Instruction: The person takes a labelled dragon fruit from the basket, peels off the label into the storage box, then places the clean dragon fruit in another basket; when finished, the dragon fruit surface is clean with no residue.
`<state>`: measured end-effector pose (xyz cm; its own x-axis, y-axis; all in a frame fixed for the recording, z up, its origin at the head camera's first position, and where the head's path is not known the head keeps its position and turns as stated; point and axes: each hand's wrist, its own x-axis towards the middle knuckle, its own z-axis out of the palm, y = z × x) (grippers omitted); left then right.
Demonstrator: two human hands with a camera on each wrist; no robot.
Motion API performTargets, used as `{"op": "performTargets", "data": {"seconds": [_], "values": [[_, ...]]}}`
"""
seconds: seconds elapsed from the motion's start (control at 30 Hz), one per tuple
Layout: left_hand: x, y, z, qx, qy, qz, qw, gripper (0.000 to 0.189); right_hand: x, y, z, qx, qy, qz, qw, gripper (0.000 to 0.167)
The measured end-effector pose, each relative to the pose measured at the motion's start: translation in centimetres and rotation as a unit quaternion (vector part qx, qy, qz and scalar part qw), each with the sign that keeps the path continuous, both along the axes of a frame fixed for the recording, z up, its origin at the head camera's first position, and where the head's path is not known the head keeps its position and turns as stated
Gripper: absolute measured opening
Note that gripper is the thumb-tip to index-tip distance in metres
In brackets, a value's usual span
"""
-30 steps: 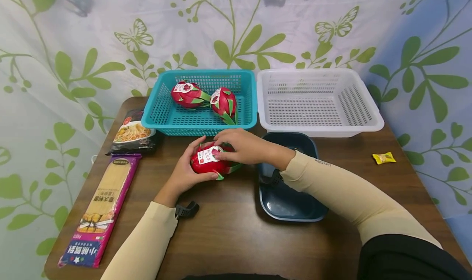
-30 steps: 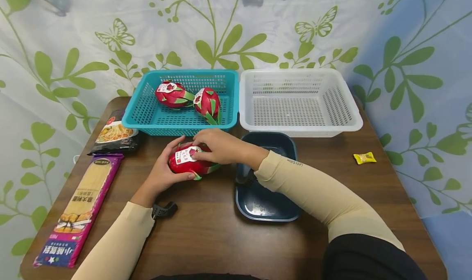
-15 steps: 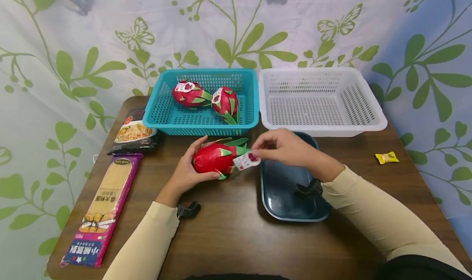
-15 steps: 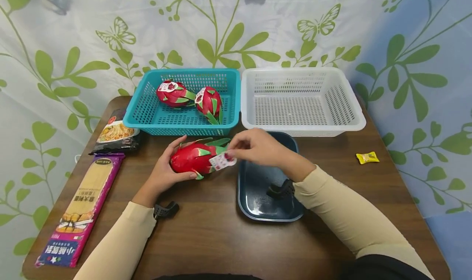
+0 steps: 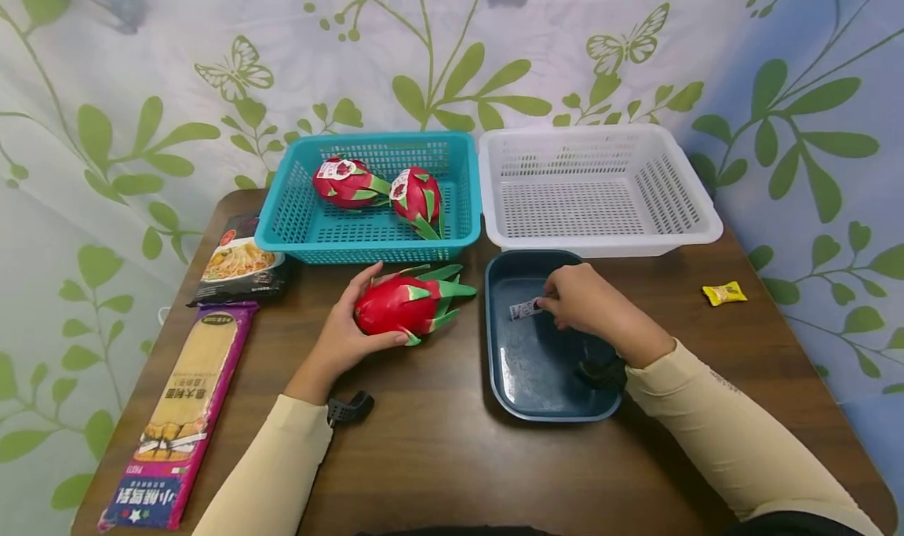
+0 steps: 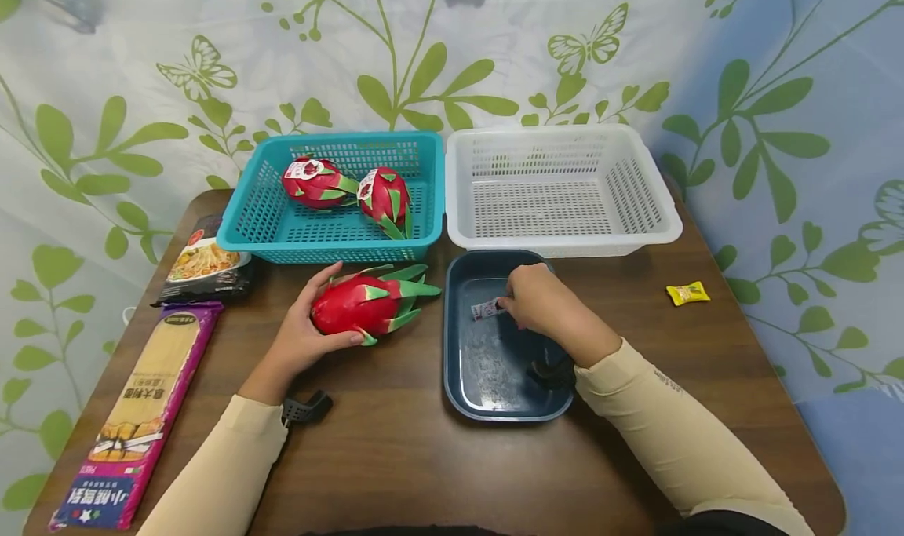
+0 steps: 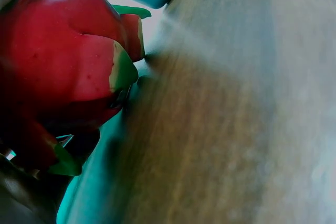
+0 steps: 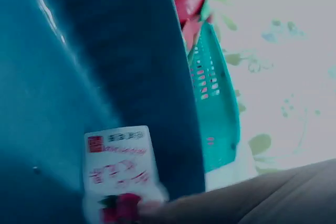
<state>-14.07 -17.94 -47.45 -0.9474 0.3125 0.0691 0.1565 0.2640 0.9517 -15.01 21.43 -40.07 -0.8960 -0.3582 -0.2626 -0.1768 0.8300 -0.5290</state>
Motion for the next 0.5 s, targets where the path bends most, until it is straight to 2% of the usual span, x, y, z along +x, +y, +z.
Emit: {"op": "performTargets", "data": {"seconds": [0.07, 0.13, 0.23, 0.3, 0.4, 0.47, 0.5], "values": [[0.2, 0.0, -0.1, 0.0, 0.0, 0.0, 1.0, 0.11, 0.4, -0.3, 0.5, 0.038, 0.018, -0.004, 0.9991, 0.028], [0.3, 0.0, -0.1, 0.003, 0.003, -0.003, 1.0, 0.108, 0.8, -0.1, 1.0, 0.041, 0.032, -0.021, 0.9985, 0.031], [0.4, 0.1, 0.0, 0.014, 0.015, -0.007, 0.9998, 0.105, 1.3, 1.0, 1.6, -0.008, 0.067, -0.06, 0.9959, 0.033], [0.3, 0.1, -0.1, 0.019, 0.023, -0.007, 0.9995, 0.103, 1.6, 2.0, 1.8, -0.052, 0.096, -0.093, 0.9897, 0.029], [0.2, 0.0, 0.1, 0.016, 0.026, -0.006, 0.9995, 0.102, 2.0, 3.8, 1.4, -0.113, 0.14, -0.151, 0.972, 0.028], [0.2, -0.1, 0.1, 0.015, 0.026, -0.005, 0.9996, 0.102, 2.1, 4.9, 0.8, -0.167, 0.136, -0.204, 0.955, 0.035], [0.2, -0.1, 0.1, 0.014, 0.025, -0.004, 0.9996, 0.102, 2.1, 5.4, 0.5, -0.204, 0.123, -0.232, 0.943, 0.04]]}}
